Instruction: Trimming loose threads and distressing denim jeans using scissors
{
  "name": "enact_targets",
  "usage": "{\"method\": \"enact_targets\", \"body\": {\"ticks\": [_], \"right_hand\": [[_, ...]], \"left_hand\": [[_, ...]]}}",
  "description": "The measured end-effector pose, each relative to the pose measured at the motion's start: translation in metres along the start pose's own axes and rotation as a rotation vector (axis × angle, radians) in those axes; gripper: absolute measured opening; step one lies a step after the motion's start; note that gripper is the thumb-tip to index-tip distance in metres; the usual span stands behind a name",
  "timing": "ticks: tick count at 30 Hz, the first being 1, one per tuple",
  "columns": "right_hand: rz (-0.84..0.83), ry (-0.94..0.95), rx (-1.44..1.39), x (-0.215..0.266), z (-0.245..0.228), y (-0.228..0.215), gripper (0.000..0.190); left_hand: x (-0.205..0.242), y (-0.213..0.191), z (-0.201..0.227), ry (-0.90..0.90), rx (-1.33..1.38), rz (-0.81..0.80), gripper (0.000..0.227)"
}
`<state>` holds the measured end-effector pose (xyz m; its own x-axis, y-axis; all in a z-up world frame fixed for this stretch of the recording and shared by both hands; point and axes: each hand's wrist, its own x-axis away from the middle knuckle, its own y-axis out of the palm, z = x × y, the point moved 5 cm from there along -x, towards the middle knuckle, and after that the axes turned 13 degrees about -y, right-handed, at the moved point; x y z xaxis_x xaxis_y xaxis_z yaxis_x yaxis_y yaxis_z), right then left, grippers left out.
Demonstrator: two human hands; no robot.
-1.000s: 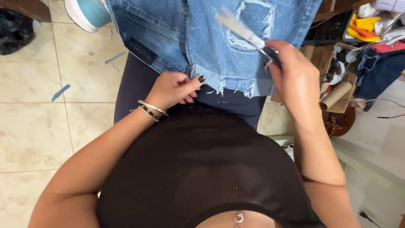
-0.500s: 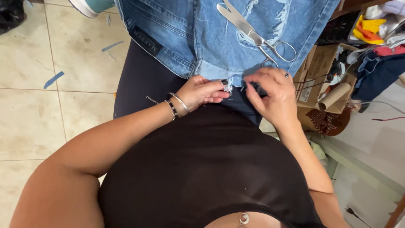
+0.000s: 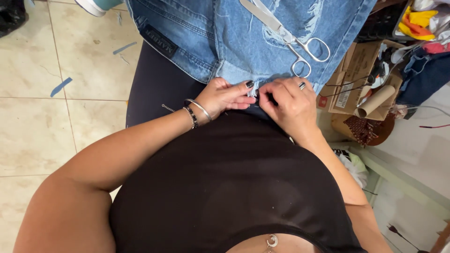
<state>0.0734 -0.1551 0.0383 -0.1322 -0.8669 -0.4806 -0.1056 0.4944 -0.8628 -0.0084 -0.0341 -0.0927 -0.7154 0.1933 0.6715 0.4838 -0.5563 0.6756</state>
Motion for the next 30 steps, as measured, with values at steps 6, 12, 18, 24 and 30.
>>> {"method": "enact_targets", "body": {"ticks": [6,12,18,24,30], "right_hand": [[-0.060,0.009,-0.058,-0.005,-0.003,-0.023,0.014],[-0.050,-0.041,0.122,-0.015,-0.007,-0.016,0.017],[0.018,-0.096,0.195,0.003,-0.011,-0.024,0.010],[0.007,-0.120,0.046,0.009,-0.013,-0.028,0.009],[-0.060,0.067,0.020,-0.003,0.026,-0.052,0.008]], "left_hand": [[0.005,0.002,0.005,0.031,-0.038,0.025,0.042],[0.000,-0.003,0.008,0.061,-0.107,0.052,0.037],[0.018,0.014,0.018,0.180,-0.338,-0.053,0.046],[-0.002,0.027,0.012,0.266,-0.463,-0.158,0.045],[-0.006,0.018,0.001,0.083,-0.546,-0.025,0.029]]}}
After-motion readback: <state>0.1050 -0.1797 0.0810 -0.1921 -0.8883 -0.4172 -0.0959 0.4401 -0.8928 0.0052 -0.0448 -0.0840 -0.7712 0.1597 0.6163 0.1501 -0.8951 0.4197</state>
